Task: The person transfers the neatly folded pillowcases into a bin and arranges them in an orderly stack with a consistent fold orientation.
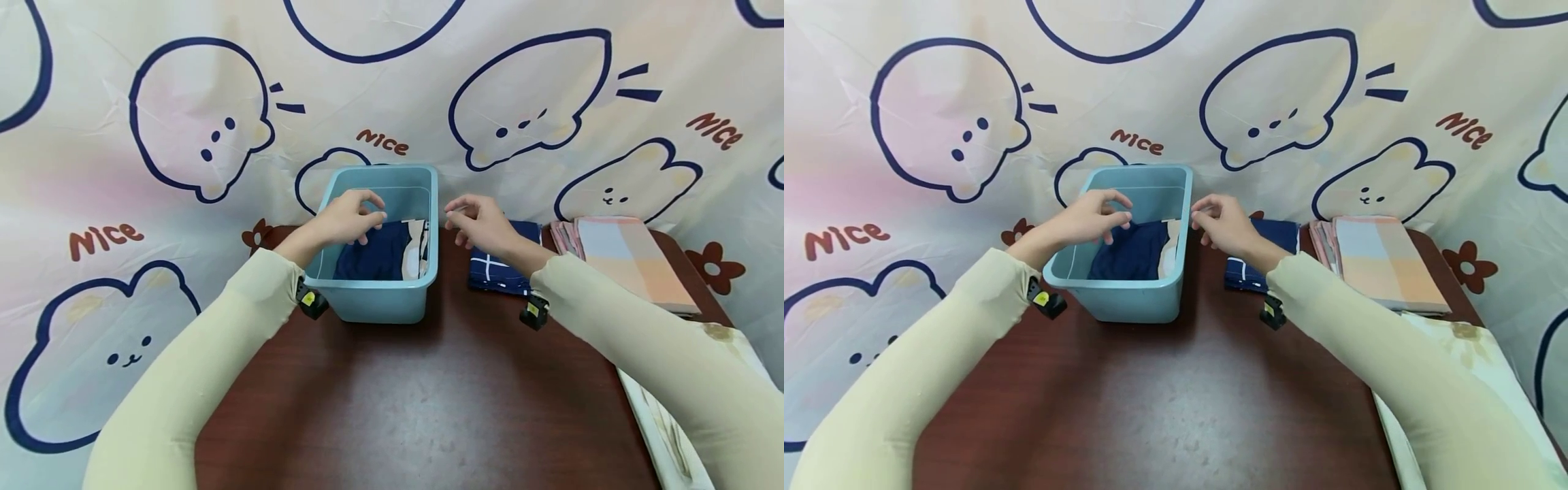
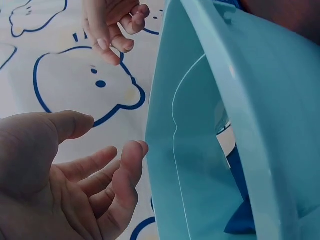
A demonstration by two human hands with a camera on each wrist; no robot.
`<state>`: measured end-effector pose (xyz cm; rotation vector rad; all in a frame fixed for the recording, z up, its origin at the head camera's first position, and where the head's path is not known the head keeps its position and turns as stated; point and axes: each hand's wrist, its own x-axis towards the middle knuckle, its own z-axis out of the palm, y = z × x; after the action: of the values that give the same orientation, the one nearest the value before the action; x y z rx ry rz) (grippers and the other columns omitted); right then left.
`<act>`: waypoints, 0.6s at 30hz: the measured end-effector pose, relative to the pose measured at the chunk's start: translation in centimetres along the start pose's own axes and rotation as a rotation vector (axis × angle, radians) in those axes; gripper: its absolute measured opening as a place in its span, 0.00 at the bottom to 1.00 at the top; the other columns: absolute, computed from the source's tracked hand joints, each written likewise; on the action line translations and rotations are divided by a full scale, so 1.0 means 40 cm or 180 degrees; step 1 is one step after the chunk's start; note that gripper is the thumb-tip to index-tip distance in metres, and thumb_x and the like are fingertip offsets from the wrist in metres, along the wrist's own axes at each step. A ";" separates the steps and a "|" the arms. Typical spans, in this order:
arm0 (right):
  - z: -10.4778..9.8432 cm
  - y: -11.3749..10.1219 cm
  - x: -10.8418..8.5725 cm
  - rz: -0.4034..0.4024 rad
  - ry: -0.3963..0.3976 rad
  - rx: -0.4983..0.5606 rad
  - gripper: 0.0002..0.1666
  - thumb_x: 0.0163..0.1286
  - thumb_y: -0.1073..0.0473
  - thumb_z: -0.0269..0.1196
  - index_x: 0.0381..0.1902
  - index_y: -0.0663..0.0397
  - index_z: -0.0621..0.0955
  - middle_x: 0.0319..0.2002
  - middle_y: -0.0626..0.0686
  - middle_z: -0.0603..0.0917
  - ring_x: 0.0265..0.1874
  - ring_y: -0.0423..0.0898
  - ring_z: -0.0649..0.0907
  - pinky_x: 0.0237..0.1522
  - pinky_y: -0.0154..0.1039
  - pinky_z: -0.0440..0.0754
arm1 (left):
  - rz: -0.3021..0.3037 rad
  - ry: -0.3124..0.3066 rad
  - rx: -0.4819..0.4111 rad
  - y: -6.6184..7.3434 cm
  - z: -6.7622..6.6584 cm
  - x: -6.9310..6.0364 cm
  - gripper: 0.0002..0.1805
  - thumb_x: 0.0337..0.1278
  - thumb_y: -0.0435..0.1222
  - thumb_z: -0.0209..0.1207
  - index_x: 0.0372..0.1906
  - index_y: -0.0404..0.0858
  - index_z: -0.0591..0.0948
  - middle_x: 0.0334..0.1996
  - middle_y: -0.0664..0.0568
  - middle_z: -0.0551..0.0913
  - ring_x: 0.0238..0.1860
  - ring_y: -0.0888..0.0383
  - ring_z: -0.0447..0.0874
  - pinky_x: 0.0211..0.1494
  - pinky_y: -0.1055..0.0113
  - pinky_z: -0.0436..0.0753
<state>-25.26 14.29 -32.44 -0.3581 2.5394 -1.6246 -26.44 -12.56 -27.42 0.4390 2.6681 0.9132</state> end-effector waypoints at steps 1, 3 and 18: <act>-0.003 0.005 -0.003 -0.0005 -0.0014 -0.0013 0.16 0.80 0.56 0.53 0.56 0.60 0.78 0.38 0.53 0.85 0.25 0.46 0.82 0.28 0.38 0.82 | 0.0004 -0.0010 0.0014 0.002 0.002 -0.001 0.20 0.77 0.44 0.51 0.66 0.42 0.73 0.51 0.43 0.87 0.25 0.57 0.82 0.27 0.67 0.78; -0.011 0.016 -0.010 -0.0031 -0.0064 -0.0075 0.17 0.80 0.56 0.52 0.57 0.61 0.78 0.39 0.54 0.85 0.25 0.45 0.82 0.28 0.37 0.81 | 0.0017 -0.0023 0.0026 0.005 0.006 -0.003 0.20 0.77 0.44 0.51 0.66 0.42 0.73 0.51 0.44 0.87 0.26 0.56 0.83 0.28 0.67 0.78; -0.041 0.057 -0.076 -0.0131 -0.0335 -0.0423 0.16 0.80 0.58 0.52 0.56 0.62 0.78 0.42 0.62 0.84 0.26 0.46 0.83 0.26 0.36 0.82 | 0.0272 -0.0196 0.0007 0.036 0.040 -0.040 0.20 0.76 0.44 0.53 0.65 0.41 0.74 0.49 0.44 0.88 0.27 0.53 0.84 0.34 0.64 0.80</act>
<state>-22.98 17.42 -33.92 -0.4976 2.5830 -1.4131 -24.11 -11.21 -27.46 0.5761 2.6126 0.9058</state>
